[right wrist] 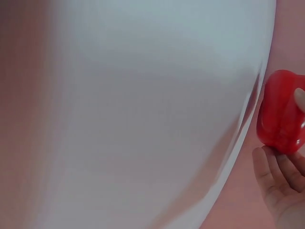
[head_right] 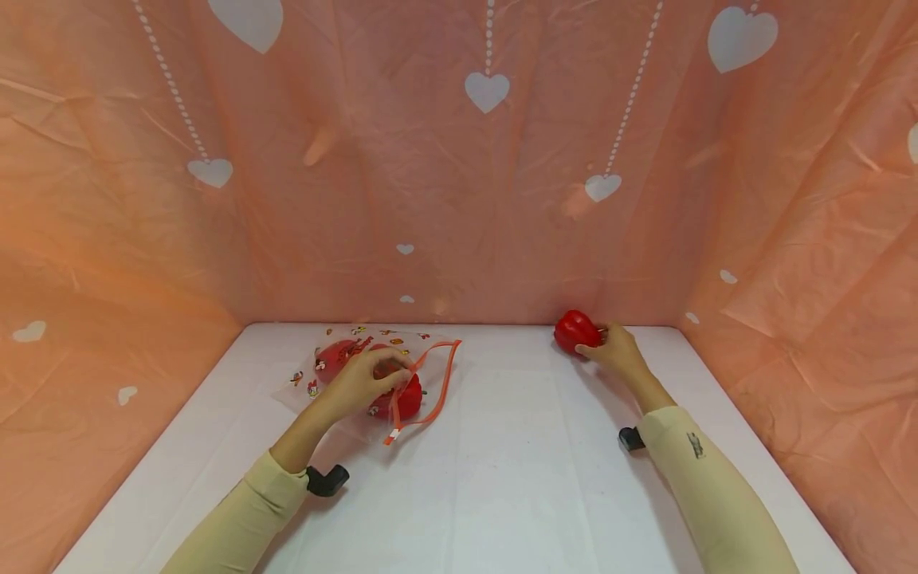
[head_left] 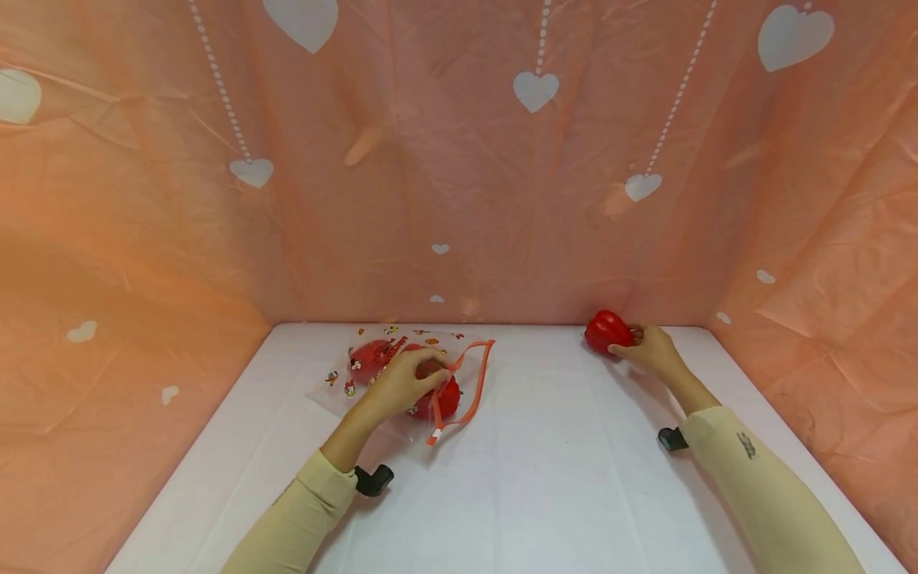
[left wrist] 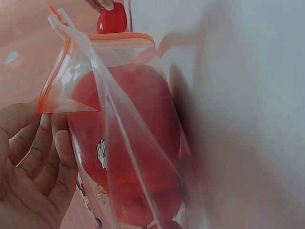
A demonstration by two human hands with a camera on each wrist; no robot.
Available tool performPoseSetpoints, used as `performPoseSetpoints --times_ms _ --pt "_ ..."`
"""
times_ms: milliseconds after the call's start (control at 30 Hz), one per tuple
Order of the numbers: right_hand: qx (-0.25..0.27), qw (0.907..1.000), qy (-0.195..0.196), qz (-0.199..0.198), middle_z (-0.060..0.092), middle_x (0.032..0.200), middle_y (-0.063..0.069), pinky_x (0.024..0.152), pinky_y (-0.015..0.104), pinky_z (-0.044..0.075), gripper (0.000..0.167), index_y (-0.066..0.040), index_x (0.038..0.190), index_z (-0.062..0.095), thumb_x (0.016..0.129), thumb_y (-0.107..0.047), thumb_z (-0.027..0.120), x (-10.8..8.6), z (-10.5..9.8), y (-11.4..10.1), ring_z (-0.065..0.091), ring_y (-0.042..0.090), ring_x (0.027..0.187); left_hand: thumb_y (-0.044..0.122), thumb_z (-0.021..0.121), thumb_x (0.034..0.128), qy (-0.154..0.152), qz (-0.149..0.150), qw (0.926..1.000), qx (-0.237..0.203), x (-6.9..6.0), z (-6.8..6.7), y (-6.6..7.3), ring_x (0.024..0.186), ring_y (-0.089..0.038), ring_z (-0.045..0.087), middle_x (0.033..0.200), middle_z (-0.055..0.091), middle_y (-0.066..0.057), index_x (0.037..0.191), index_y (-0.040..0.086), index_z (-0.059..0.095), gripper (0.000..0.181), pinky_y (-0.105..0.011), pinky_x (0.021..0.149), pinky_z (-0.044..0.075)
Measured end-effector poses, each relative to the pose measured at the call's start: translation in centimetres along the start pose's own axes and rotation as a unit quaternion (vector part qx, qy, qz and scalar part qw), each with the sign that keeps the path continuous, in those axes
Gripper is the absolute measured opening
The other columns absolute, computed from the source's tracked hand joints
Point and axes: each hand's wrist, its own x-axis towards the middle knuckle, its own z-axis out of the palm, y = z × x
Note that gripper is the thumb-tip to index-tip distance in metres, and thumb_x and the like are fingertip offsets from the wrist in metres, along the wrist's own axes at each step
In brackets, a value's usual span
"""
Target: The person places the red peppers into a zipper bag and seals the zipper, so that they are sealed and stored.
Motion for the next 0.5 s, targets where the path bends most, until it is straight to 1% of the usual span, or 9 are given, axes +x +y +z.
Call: performPoseSetpoints --times_ms 300,367,500 --pt "0.002 0.9986 -0.001 -0.053 0.055 0.146 0.032 0.102 0.054 0.058 0.076 0.008 0.153 0.043 0.099 -0.031 0.079 -1.1 1.5 -1.1 0.057 0.05 0.129 0.016 0.079 0.0994 0.001 -0.01 0.9999 -0.003 0.0 0.1 -0.1 0.094 -0.018 0.063 0.112 0.074 0.001 0.117 0.017 0.078 0.018 -0.027 0.076 0.059" --pt "0.002 0.9982 -0.001 -0.06 0.056 0.146 0.032 0.1 0.052 0.059 0.075 0.007 0.153 0.044 0.099 -0.031 0.08 -1.3 1.8 -1.3 0.059 0.049 0.128 0.016 0.079 0.0994 0.001 -0.01 0.9999 -0.003 0.0 0.1 -0.1 0.094 -0.018 0.063 0.112 0.074 0.001 0.117 0.017 0.078 0.017 -0.027 0.075 0.059" --pt "-0.003 0.9969 0.004 -0.079 0.06 0.141 0.031 0.096 0.051 0.061 0.072 0.008 0.149 0.049 0.097 -0.029 0.082 -1.9 2.2 -2.0 0.063 0.048 0.124 0.017 0.079 0.0997 0.0 -0.008 1.0 -0.001 0.1 0.2 -0.1 0.093 -0.018 0.063 0.112 0.074 0.001 0.116 0.017 0.078 0.016 -0.027 0.074 0.058"
